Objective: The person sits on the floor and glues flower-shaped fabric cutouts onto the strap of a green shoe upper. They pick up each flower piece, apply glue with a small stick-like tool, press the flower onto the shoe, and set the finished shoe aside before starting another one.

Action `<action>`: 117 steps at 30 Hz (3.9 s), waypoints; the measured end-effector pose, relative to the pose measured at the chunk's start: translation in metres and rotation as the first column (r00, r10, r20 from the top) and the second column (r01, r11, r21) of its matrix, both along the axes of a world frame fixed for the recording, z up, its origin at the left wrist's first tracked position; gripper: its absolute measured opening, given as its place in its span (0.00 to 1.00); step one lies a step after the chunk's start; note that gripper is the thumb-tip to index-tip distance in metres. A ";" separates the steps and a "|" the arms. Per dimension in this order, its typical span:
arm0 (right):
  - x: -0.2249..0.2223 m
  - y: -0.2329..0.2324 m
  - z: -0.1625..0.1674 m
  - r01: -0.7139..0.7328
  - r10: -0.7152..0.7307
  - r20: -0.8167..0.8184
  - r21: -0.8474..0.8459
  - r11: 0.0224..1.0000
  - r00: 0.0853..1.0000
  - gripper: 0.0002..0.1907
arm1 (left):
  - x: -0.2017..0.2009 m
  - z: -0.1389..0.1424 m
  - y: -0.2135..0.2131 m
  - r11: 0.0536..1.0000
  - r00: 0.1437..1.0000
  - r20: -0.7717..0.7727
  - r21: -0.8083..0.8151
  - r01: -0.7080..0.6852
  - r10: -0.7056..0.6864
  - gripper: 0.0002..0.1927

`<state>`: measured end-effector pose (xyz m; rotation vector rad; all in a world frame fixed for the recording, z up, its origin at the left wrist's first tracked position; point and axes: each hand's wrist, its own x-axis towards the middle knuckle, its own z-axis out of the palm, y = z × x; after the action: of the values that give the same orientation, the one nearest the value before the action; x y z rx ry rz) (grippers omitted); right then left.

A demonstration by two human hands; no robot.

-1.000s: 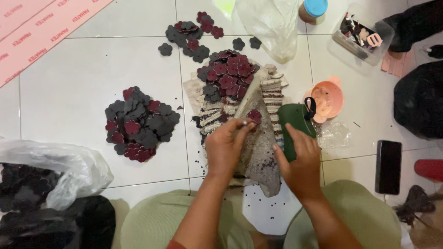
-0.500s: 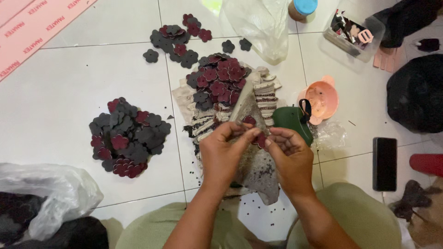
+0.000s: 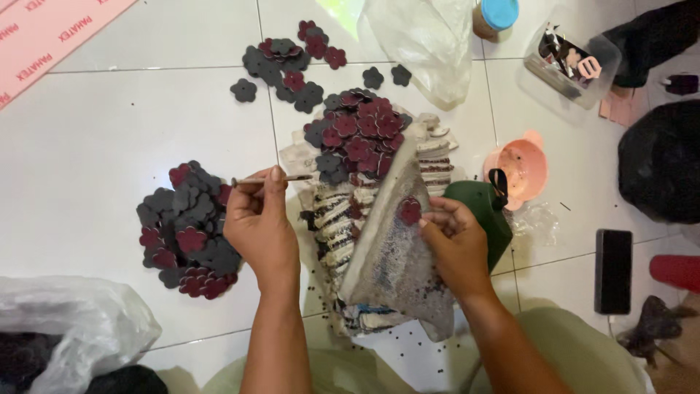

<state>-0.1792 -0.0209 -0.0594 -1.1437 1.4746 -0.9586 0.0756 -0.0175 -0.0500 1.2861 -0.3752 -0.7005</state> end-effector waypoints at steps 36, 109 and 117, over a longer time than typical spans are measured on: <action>0.148 -0.039 0.040 -0.554 0.384 -0.521 -0.220 0.803 0.762 0.13 | 0.088 0.017 0.020 0.628 0.633 0.000 -0.133 -0.767 0.774 0.16; -0.003 0.023 -0.006 -0.002 0.004 -0.007 0.285 0.959 1.000 0.12 | 0.043 -0.005 0.009 0.983 0.982 -0.062 0.045 0.180 -0.177 0.12; 0.018 0.026 -0.008 -0.131 0.152 -0.247 0.100 0.986 0.957 0.10 | 0.034 -0.022 0.007 0.947 0.950 -0.034 0.067 0.313 -0.312 0.11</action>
<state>-0.1609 0.0055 -0.0673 -1.3291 1.5949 -0.6639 0.1097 -0.0108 -0.0719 1.2982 -0.5473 -1.0037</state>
